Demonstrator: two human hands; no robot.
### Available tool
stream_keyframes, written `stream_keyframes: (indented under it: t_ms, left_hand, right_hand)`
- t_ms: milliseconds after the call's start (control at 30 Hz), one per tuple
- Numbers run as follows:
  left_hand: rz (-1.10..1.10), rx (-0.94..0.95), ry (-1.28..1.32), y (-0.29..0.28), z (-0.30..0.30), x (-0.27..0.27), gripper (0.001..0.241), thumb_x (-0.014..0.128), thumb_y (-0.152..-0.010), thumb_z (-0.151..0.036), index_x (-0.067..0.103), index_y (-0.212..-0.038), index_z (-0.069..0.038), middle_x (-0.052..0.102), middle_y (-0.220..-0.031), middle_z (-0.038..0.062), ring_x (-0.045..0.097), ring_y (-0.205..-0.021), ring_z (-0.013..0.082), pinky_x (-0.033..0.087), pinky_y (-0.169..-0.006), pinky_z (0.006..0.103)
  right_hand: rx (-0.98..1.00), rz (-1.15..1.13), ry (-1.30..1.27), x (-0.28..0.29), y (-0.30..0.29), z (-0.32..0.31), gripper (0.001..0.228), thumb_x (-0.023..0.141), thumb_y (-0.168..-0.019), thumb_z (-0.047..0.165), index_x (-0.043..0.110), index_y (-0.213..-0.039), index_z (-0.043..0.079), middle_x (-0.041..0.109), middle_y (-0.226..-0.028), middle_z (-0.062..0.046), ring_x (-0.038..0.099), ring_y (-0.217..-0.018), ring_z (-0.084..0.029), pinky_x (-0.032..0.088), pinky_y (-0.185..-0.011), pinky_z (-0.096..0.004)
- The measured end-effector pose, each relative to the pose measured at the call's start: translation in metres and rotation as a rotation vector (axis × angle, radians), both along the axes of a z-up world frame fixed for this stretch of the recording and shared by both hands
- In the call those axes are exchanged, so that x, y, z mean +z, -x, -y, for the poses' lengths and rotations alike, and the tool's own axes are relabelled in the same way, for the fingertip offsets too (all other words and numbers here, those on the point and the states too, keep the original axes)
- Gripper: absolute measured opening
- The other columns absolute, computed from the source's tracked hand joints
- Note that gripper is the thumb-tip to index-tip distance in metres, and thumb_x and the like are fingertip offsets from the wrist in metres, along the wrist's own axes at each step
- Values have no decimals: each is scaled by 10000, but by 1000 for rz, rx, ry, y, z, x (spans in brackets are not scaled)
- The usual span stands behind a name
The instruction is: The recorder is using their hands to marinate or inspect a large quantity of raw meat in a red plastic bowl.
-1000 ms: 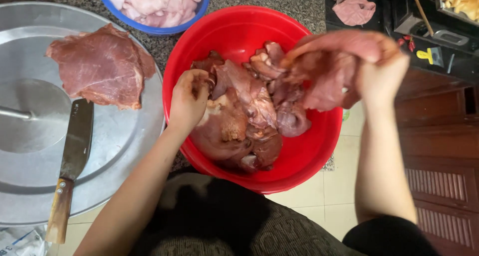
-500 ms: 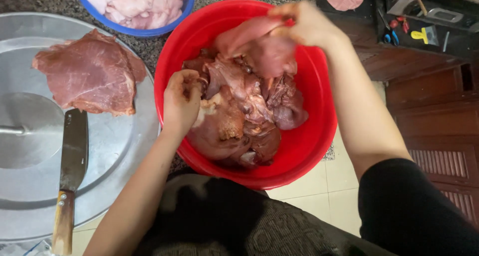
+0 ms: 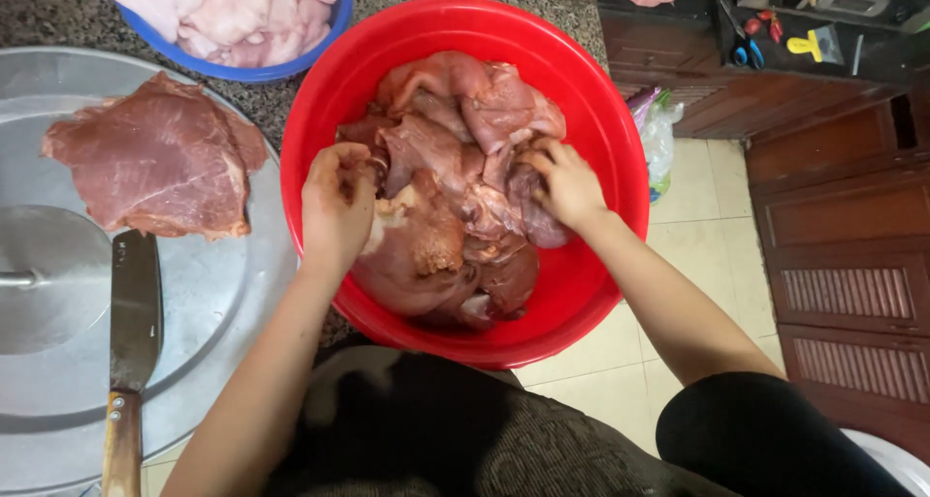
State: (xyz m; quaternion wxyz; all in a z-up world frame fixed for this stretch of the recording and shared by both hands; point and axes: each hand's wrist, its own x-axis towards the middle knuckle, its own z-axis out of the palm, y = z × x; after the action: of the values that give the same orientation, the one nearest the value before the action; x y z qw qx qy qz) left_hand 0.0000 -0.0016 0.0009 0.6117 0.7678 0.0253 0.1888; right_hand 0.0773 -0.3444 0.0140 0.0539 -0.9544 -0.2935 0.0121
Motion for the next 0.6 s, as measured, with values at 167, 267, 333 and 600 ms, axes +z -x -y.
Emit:
stream_keyframes:
  t_ms: [167,267,333,600]
  left_hand:
    - [-19,16,-28,-1,-1,-2,203,660,-950,-12,650,-1152,-3,704,-1082,121,685,-845,193,562,-729,310]
    - [-17,16,-53,-2,0,-2,174,666,-960,-17,658,-1134,-8,707,-1066,118,687,-854,199,560,-735,316]
    - [-37,5,-45,-1,1,-3,154,667,-971,-23,660,-1124,-13,710,-1051,111,686,-846,196,559,-729,316]
    - [-30,-24,42,0,-1,-2,198,647,-957,-14,646,-1156,-9,707,-1049,110,687,-874,185,559,-764,306]
  right_hand:
    - [-318,-20,-223,-7,-19,29,407,685,-846,122,696,-1252,130,696,-1216,-179,670,-1133,-382,530,-963,-429]
    - [-428,-175,-367,24,-25,31,273,674,-946,183,701,-1198,83,742,-1035,-154,724,-983,-324,551,-861,-404]
    - [-411,-224,-423,47,-23,31,237,680,-975,210,699,-1151,52,759,-968,-125,746,-900,-267,559,-804,-371]
    - [-583,-783,-888,142,-28,49,177,634,-986,160,735,-1084,53,768,-922,-10,697,-737,-75,573,-665,-237]
